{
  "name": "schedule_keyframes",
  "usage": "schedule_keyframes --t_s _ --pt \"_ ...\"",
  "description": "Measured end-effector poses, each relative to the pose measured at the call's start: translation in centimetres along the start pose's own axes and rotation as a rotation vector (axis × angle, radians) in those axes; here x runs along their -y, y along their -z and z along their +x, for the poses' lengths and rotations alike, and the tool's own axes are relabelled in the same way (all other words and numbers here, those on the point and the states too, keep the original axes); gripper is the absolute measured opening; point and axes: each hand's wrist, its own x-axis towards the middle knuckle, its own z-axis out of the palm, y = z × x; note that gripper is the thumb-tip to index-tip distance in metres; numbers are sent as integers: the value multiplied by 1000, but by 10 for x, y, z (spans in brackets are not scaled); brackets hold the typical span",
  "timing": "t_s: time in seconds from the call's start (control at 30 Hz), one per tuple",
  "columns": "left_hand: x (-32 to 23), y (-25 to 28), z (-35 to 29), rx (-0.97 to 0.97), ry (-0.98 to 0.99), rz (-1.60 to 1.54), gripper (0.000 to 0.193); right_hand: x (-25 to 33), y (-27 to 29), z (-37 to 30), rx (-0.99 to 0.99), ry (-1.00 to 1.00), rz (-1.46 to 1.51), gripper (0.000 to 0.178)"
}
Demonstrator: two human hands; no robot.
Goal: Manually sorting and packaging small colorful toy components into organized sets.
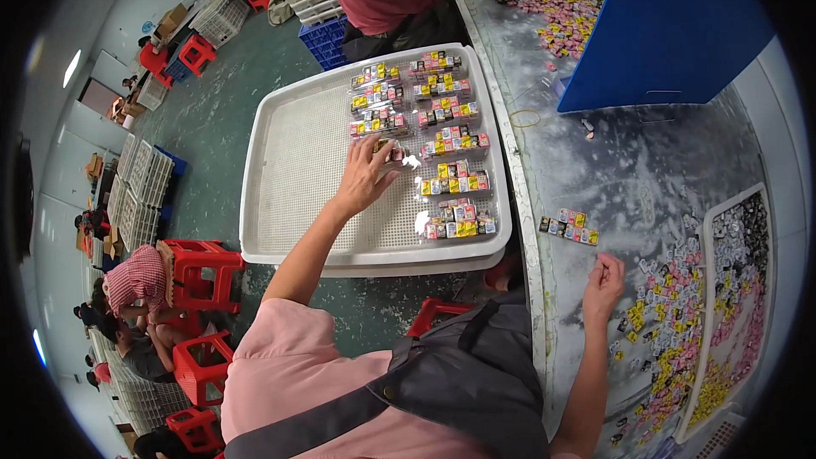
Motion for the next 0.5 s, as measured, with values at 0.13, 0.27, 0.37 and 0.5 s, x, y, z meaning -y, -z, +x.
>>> schedule_keyframes --t_s 0.13,0.27,0.37,0.5 --pt "6 -4 -5 11 26 100 55 0 -1 -1 -6 31 -6 17" --pt "5 -11 -2 -30 29 85 54 -1 -1 -1 -5 16 -13 14" --pt "4 -13 -2 -36 38 95 59 -1 -4 -2 -8 7 -17 14" --pt "-3 -3 -14 -85 196 125 88 3 -4 -3 10 -8 -22 16"
